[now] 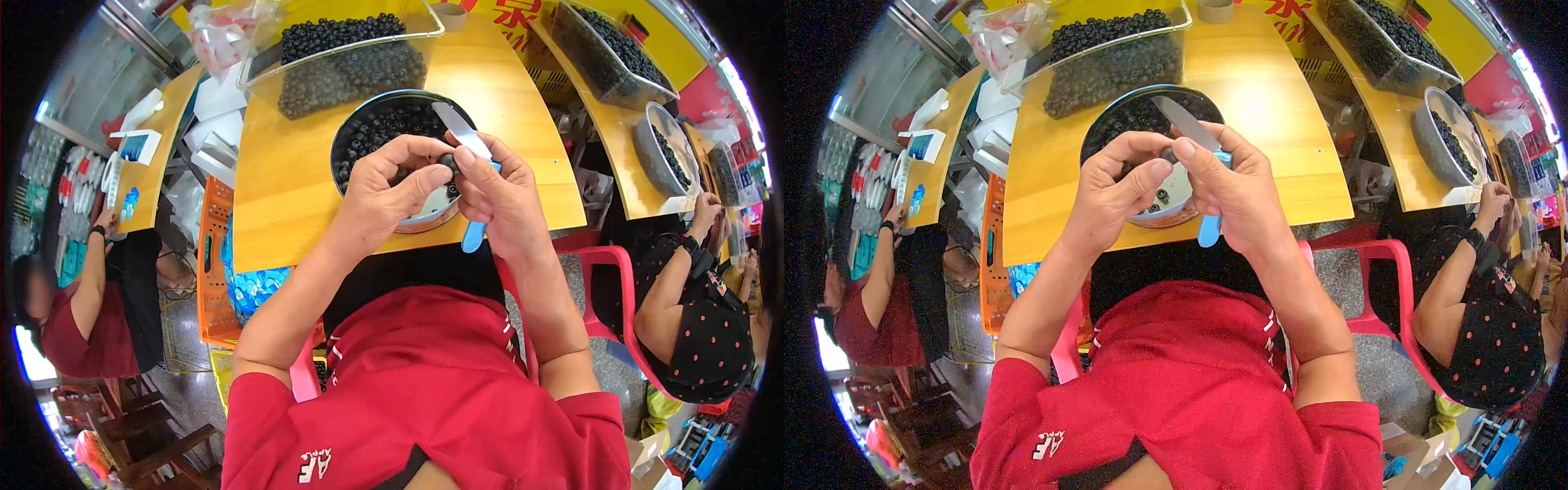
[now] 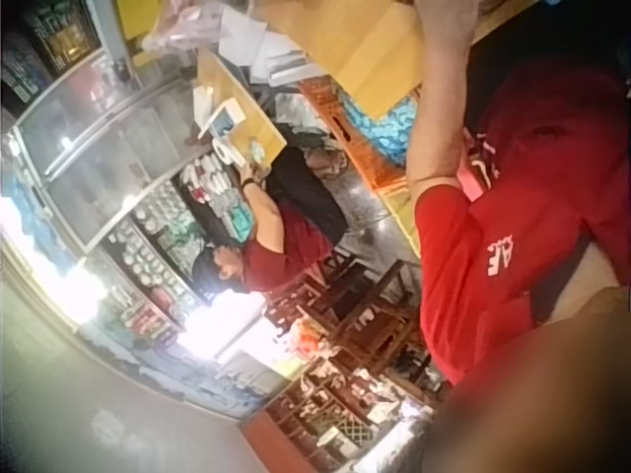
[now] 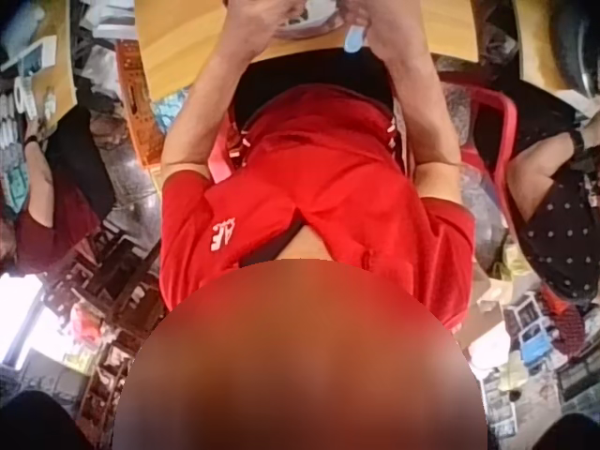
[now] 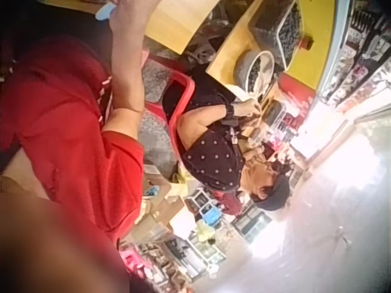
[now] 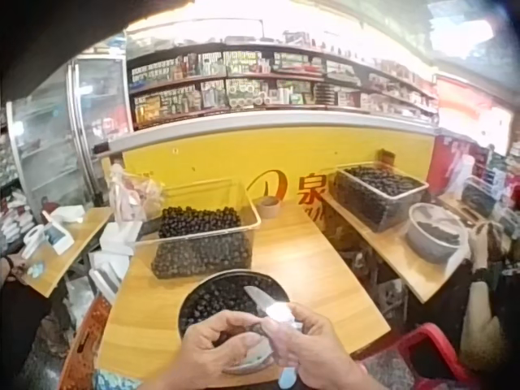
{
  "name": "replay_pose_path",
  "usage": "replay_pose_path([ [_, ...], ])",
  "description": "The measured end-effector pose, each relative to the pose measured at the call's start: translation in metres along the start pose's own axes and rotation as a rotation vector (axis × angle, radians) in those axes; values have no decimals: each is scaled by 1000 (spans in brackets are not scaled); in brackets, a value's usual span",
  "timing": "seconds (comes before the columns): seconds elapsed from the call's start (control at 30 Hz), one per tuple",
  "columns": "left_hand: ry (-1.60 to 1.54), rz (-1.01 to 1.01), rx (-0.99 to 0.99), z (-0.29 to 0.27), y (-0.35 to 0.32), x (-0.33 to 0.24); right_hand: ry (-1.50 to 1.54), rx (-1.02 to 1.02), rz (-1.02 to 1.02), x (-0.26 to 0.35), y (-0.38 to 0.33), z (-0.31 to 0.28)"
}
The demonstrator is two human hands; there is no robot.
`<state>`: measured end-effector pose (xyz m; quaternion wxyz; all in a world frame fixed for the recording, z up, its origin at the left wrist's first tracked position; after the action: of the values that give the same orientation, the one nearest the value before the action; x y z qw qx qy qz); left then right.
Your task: The person is using a small knife to peel and pit dark fruits (likely grapes or olives) at a manual workstation.
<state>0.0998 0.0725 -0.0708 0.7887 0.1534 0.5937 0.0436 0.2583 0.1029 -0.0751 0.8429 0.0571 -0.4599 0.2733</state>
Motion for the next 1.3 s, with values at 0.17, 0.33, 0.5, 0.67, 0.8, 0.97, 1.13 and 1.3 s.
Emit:
replay_pose_path([
  [0.17,-195,-58,-56,2,0,1,-38,-20,-52,2,-2,2],
  [0.33,-245,-51,-76,1,1,5,-354,-100,-274,8,-12,11],
  [0.5,-215,-44,-134,7,2,4,-504,-96,-319,5,-12,14],
  [0.67,-245,-21,-91,1,-1,9,-498,-104,-290,6,-13,13],
  [0.8,-250,-17,-94,-1,-1,9,-492,-83,-275,5,-11,11],
  [0.97,-293,-15,-128,2,1,8,-483,-78,-318,4,-9,12],
  [1.13,-316,15,-90,-1,3,9,-415,-63,-305,2,-5,8],
  [1.3,-386,-186,-112,0,16,1,-186,-106,-275,8,-3,-8],
])
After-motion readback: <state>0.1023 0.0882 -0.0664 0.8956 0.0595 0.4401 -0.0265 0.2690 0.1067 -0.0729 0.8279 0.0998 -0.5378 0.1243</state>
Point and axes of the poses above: each hand's wrist, its own y-axis towards the middle knuckle, its own z-axis out of the palm, x = y × z, the point moved 2 cm from there along y, towards the middle knuckle, and after that the axes turned 10 degrees about z, right-handed, at the moved point
